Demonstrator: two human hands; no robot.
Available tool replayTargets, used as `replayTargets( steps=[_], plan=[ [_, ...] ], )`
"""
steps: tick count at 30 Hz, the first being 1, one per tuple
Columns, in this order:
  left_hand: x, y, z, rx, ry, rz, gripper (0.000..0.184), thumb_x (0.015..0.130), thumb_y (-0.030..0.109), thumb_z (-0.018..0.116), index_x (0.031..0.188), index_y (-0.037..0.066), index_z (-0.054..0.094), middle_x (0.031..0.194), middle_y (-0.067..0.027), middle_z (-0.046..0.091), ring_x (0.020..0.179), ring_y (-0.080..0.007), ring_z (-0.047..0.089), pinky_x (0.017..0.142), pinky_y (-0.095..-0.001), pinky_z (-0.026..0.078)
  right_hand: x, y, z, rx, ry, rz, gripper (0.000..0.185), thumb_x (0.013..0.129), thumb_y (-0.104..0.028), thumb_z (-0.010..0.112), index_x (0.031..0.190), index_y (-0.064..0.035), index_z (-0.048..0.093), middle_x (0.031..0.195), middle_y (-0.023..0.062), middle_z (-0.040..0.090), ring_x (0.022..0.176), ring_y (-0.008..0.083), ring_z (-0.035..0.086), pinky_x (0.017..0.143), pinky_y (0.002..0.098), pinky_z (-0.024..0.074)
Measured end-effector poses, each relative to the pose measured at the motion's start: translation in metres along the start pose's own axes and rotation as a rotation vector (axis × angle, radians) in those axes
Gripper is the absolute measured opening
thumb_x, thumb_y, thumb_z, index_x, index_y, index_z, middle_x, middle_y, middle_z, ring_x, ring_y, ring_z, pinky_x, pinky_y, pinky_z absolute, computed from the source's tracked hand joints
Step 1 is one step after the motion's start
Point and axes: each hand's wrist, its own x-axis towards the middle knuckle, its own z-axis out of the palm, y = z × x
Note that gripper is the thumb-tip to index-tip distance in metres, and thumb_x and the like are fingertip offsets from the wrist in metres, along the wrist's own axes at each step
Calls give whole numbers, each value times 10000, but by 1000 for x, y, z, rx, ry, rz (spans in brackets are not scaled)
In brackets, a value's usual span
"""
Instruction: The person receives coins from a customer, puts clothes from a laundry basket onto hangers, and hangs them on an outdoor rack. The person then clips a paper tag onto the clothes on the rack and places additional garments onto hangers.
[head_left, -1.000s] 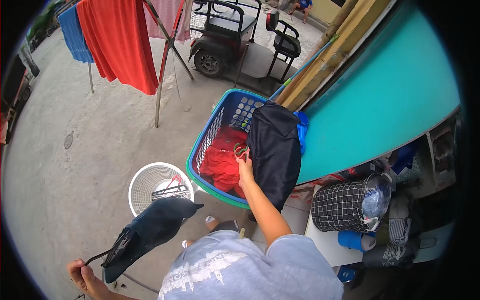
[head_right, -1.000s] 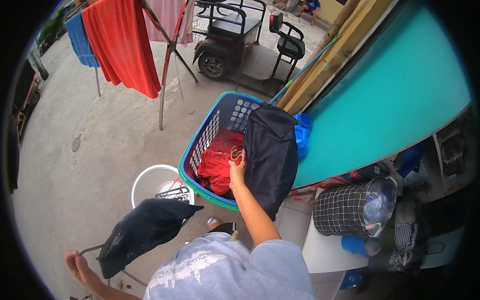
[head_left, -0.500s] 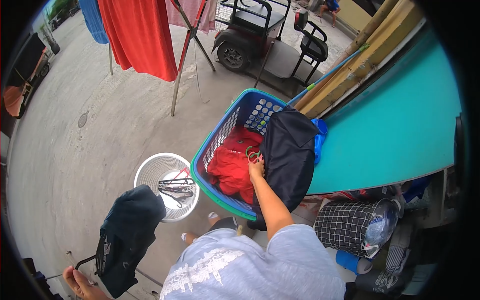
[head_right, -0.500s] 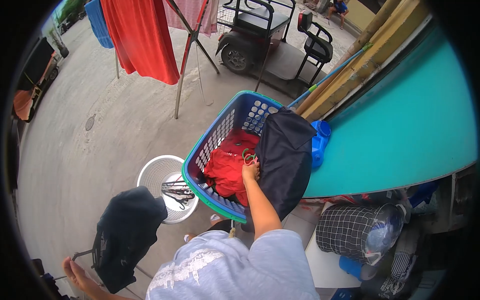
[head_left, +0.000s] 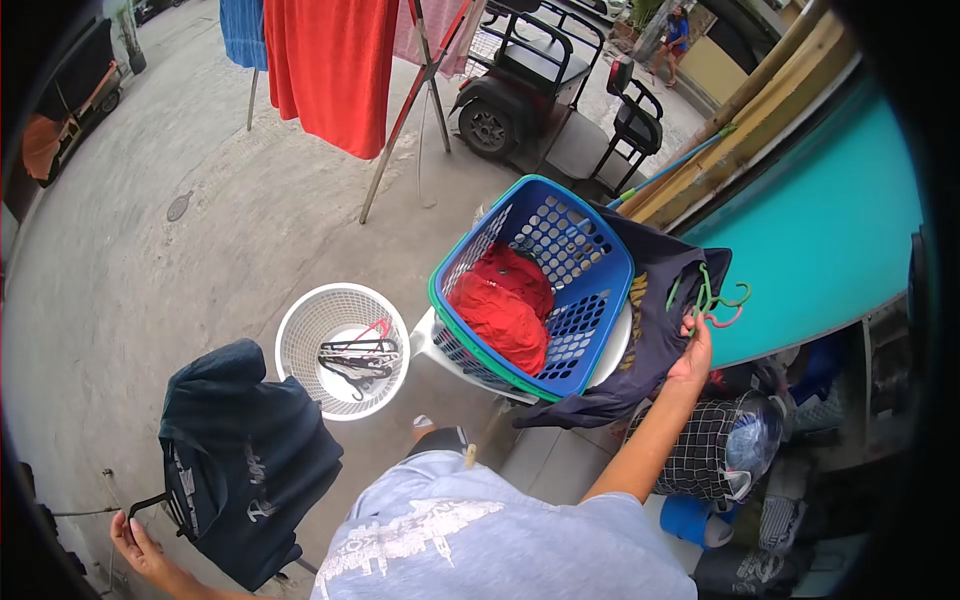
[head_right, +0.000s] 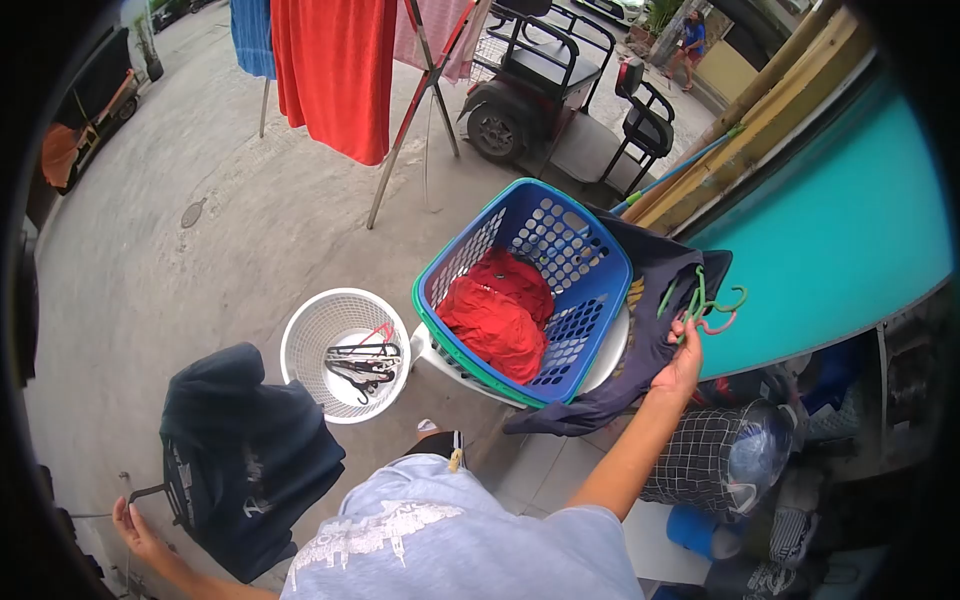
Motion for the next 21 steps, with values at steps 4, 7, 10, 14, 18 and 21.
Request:
replayTargets(
  steps=[4, 7, 10, 14, 18, 21],
  plan=[
    [-6, -37, -78, 81, 34, 77, 284, 880, 77, 440, 1149, 1, 488, 1161, -75, 493, 1070, -161, 444, 926, -267, 302, -87, -61, -19, 240, 104, -191, 178, 849, -102, 561, 1015, -53, 520, 821, 16, 524, 704, 85, 489, 615, 198, 399],
    [-13, -26, -119, 142, 113, 154, 295, 819, 26, 451, 1105, -15, 513, 1092, -70, 518, 931, -143, 492, 809, -236, 362, -183, -87, 52, 272, 77, -372, 185, 856, -106, 547, 1023, -36, 513, 853, 37, 537, 754, 121, 513, 682, 232, 435],
    [-25, -28, -172, 299, 179, 137, 348, 794, -26, 403, 1122, -31, 516, 1105, -81, 536, 956, -154, 506, 823, -238, 370, -248, -82, 107, 179, -8, -544, 173, 868, -83, 508, 1017, 6, 511, 938, 87, 551, 864, 163, 532, 759, 285, 452],
    [-46, 1, -218, 610, 317, 125, 340, 744, -76, 418, 1028, 11, 583, 912, -51, 580, 741, -138, 521, 638, -251, 395, -317, -47, 182, 143, -70, -858, 133, 836, -19, 508, 927, 76, 527, 940, 176, 576, 855, 237, 584, 775, 313, 481],
    [-53, -17, -266, 901, 393, 50, 286, 719, -81, 473, 936, 52, 603, 762, -76, 486, 672, -212, 477, 621, -328, 389, -386, 16, 266, 306, 13, -981, 166, 813, -80, 536, 913, 52, 530, 806, 168, 591, 687, 251, 586, 615, 329, 494],
    [-71, -34, -311, 1036, 531, -25, 235, 704, -102, 510, 862, 57, 583, 774, -73, 444, 736, -237, 473, 669, -356, 388, -474, 50, 326, 275, 101, -910, 186, 812, -112, 536, 939, 21, 557, 860, 110, 579, 725, 185, 531, 611, 318, 463]
  ],
)
